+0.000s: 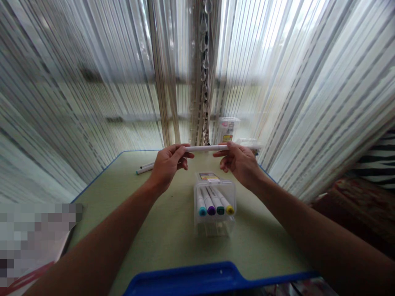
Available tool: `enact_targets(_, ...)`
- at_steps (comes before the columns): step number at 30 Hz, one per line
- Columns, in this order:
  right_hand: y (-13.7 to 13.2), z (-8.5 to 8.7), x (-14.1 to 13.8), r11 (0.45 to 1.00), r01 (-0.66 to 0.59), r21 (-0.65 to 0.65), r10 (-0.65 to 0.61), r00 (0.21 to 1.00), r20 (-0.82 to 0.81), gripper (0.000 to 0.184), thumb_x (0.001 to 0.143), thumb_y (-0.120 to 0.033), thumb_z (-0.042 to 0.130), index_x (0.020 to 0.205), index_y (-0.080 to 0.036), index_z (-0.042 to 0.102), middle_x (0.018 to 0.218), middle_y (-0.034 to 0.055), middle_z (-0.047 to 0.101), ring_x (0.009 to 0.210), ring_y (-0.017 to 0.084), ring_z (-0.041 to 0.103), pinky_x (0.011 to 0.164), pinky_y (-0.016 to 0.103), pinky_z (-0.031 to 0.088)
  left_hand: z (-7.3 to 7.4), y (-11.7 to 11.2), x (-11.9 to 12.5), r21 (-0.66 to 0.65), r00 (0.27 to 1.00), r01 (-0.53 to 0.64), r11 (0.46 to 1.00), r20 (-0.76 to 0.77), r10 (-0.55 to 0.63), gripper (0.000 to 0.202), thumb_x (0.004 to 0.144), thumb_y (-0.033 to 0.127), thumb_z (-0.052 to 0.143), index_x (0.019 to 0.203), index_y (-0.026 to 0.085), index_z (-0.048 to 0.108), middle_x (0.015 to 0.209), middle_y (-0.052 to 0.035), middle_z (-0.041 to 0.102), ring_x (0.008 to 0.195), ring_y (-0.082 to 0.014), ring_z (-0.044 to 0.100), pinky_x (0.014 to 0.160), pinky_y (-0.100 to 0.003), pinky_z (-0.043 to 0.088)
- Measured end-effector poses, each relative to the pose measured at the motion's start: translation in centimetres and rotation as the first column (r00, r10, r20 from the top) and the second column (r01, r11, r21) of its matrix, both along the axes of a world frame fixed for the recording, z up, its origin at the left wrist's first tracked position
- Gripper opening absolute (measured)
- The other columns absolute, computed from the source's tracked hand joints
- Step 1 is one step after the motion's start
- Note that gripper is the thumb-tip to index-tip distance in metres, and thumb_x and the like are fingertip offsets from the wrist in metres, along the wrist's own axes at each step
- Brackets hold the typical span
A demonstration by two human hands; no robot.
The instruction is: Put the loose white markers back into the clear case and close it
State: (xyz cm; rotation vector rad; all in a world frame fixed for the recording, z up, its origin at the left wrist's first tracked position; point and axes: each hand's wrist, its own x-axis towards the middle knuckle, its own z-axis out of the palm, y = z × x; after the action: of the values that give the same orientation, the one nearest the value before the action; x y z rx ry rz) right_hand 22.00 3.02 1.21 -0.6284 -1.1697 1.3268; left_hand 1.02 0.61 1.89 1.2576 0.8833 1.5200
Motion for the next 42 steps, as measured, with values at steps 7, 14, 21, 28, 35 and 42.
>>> enact_targets(7,-0.03,-0.09,-0.05,0.999,0.021,0.048,-0.024,0.998,0.066,0.035,0.072,-0.043,0.082,0.084,-0.015,0.065,0.072,0.0047,0.076,0.039,0.011,0.061,0.033,0.019,0.042,-0.15,-0.12,0.03,0.041,0.994,-0.040,0.998,-0.104,0.044,0.030,0.076,0.029,0.075,0.096,0.008,0.068,0.071,-0.0055,0.072,0.048,-0.0079,0.055,0.050,-0.022,0.048)
enact_targets(14,-0.04,-0.42,-0.03,0.995,0.031,0.099,-0.045,0.990,0.137,0.036,0.068,-0.039,0.086,0.087,-0.013,0.069,0.071,0.0056,0.076,0.042,0.012,0.064,0.035,0.019,0.044,-0.31,-0.17,0.05,0.085,0.977,-0.066,0.994,-0.195,0.081,0.033,0.071,0.035,0.082,0.088,0.011,0.066,0.068,-0.0019,0.068,0.048,-0.0082,0.056,0.047,-0.022,0.046)
enact_targets(21,0.11,-0.33,0.06,0.993,0.037,0.112,-0.053,0.989,0.141,0.033,0.067,-0.037,0.087,0.083,-0.013,0.070,0.072,0.0047,0.074,0.045,0.010,0.064,0.037,0.018,0.044,-0.17,-0.04,-0.14,0.089,0.972,-0.088,0.992,-0.211,0.105,0.037,0.068,0.037,0.085,0.088,0.011,0.068,0.068,-0.0025,0.069,0.049,-0.0082,0.056,0.049,-0.022,0.046)
enact_targets(28,0.09,-0.12,0.10,0.996,0.043,0.073,-0.051,0.992,0.113,0.031,0.070,-0.036,0.084,0.087,-0.013,0.070,0.073,0.0052,0.075,0.045,0.010,0.063,0.037,0.019,0.044,-0.21,0.11,-0.21,0.043,0.991,-0.057,0.997,-0.122,0.062,0.035,0.069,0.033,0.084,0.093,0.010,0.071,0.074,-0.0054,0.072,0.049,-0.0070,0.055,0.051,-0.023,0.048)
enact_targets(35,-0.03,0.22,0.09,0.999,0.041,0.019,-0.042,0.997,0.064,0.027,0.071,-0.035,0.080,0.084,-0.015,0.067,0.072,0.0055,0.076,0.043,0.012,0.063,0.035,0.020,0.043,-0.07,0.34,-0.20,0.004,0.998,-0.026,1.000,-0.054,0.026,0.032,0.073,0.029,0.080,0.096,0.008,0.070,0.075,-0.0076,0.074,0.051,-0.0083,0.057,0.051,-0.022,0.049)
enact_targets(42,-0.08,0.41,0.15,0.999,0.035,0.002,-0.035,0.998,0.053,0.021,0.078,-0.031,0.070,0.089,-0.014,0.066,0.072,0.0059,0.076,0.043,0.012,0.063,0.037,0.021,0.042,0.25,-0.04,-0.03,-0.021,1.000,-0.013,1.000,-0.029,0.012,0.029,0.076,0.029,0.076,0.096,0.008,0.071,0.075,-0.0082,0.074,0.050,-0.0074,0.055,0.051,-0.021,0.049)
